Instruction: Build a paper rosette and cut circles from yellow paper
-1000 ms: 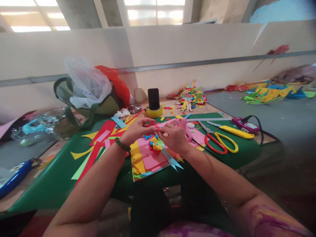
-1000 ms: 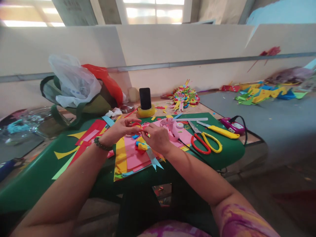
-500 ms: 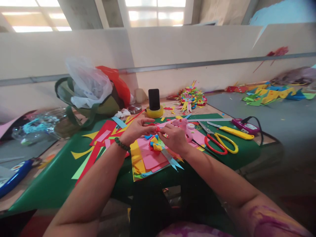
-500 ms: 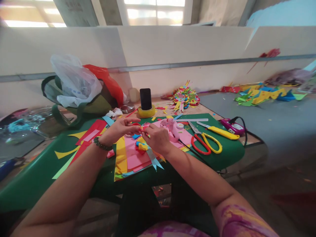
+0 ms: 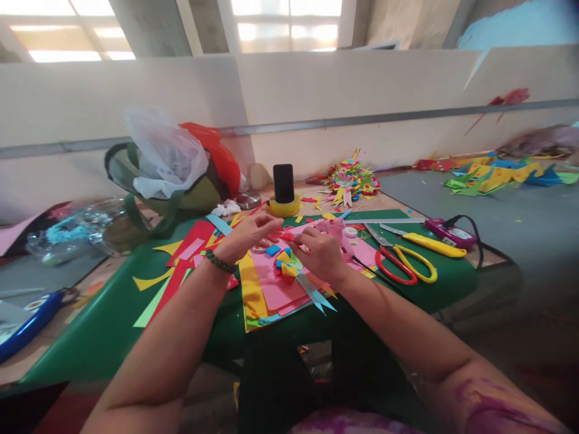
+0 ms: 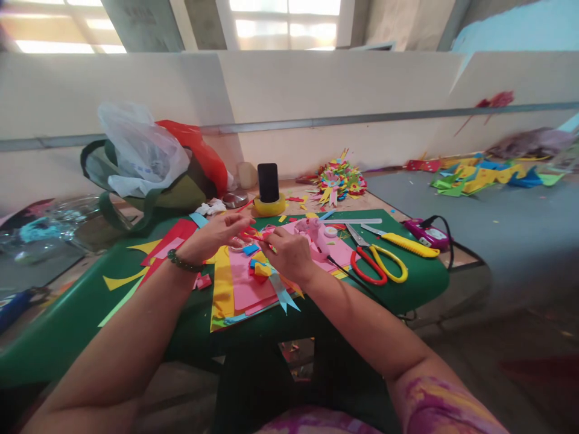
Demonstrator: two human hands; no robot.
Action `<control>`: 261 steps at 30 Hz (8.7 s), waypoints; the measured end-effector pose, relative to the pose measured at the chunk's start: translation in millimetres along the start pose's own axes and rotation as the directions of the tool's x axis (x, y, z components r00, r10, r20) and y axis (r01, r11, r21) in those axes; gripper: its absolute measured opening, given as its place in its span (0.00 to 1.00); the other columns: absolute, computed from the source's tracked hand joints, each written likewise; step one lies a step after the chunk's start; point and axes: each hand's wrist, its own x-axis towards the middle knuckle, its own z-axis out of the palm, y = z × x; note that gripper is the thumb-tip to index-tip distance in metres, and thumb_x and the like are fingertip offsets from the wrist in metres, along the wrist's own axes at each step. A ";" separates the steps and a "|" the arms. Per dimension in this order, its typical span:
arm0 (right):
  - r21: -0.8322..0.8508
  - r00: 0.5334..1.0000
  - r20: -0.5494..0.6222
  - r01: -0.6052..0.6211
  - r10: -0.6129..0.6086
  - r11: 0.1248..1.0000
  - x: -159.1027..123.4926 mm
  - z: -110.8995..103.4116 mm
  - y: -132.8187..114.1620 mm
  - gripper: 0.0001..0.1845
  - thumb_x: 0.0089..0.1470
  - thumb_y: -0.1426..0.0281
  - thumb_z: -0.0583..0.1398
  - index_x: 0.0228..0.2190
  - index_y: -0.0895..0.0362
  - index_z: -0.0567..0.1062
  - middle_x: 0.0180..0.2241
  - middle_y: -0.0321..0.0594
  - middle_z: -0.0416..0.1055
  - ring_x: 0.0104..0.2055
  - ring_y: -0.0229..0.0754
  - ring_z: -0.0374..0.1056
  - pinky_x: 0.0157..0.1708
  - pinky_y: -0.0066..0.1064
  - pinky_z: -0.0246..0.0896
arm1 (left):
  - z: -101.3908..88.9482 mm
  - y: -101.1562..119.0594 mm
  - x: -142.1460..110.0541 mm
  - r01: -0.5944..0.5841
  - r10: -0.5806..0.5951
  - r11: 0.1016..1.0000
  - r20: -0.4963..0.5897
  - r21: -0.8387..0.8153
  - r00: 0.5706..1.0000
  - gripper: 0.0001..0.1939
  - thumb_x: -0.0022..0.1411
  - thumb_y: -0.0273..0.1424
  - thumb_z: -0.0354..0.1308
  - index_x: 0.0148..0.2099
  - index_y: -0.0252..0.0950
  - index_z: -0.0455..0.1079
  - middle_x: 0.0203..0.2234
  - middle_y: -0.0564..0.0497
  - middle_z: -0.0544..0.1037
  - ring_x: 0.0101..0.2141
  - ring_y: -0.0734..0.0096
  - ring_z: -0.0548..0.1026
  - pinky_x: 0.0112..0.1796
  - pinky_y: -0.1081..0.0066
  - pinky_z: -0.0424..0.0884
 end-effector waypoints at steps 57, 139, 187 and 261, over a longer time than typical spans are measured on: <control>0.222 0.947 0.203 -0.293 0.250 0.930 -5.9 -39.4 -1.9 0.14 0.61 0.60 0.57 0.37 0.55 0.79 0.25 0.36 0.76 0.24 0.37 0.67 0.26 0.28 0.52 | -13.2 -8.9 6.1 -0.135 0.083 0.978 0.302 0.156 0.950 0.13 0.47 0.38 0.67 0.32 0.35 0.75 0.23 0.52 0.77 0.25 0.74 0.71 0.26 0.74 0.65; -0.116 0.683 0.647 -0.352 0.339 0.929 -11.7 -71.5 -1.7 0.25 0.59 0.51 0.53 0.23 0.57 0.70 0.23 0.40 0.68 0.26 0.40 0.63 0.25 0.29 0.50 | -9.0 -3.0 1.6 -0.481 -0.082 0.620 0.661 0.620 0.746 0.08 0.54 0.26 0.55 0.37 0.37 0.74 0.32 0.54 0.79 0.35 0.71 0.72 0.34 0.76 0.64; -0.168 0.749 0.297 -0.570 0.593 0.804 6.9 -75.8 53.3 0.23 0.56 0.51 0.54 0.22 0.56 0.70 0.17 0.37 0.68 0.24 0.43 0.68 0.24 0.29 0.51 | -16.2 -1.4 1.0 -0.473 -0.062 0.693 0.699 0.544 0.712 0.08 0.54 0.27 0.54 0.35 0.36 0.73 0.33 0.53 0.78 0.36 0.70 0.73 0.37 0.76 0.66; -0.482 0.685 0.412 -0.396 0.601 0.782 -3.0 -65.5 49.7 0.18 0.62 0.61 0.52 0.43 0.59 0.76 0.44 0.53 0.78 0.47 0.55 0.73 0.37 0.34 0.60 | 12.1 -2.5 -6.3 -0.308 0.192 0.469 0.245 0.828 0.950 0.17 0.59 0.33 0.53 0.48 0.35 0.75 0.39 0.43 0.75 0.40 0.57 0.72 0.43 0.62 0.66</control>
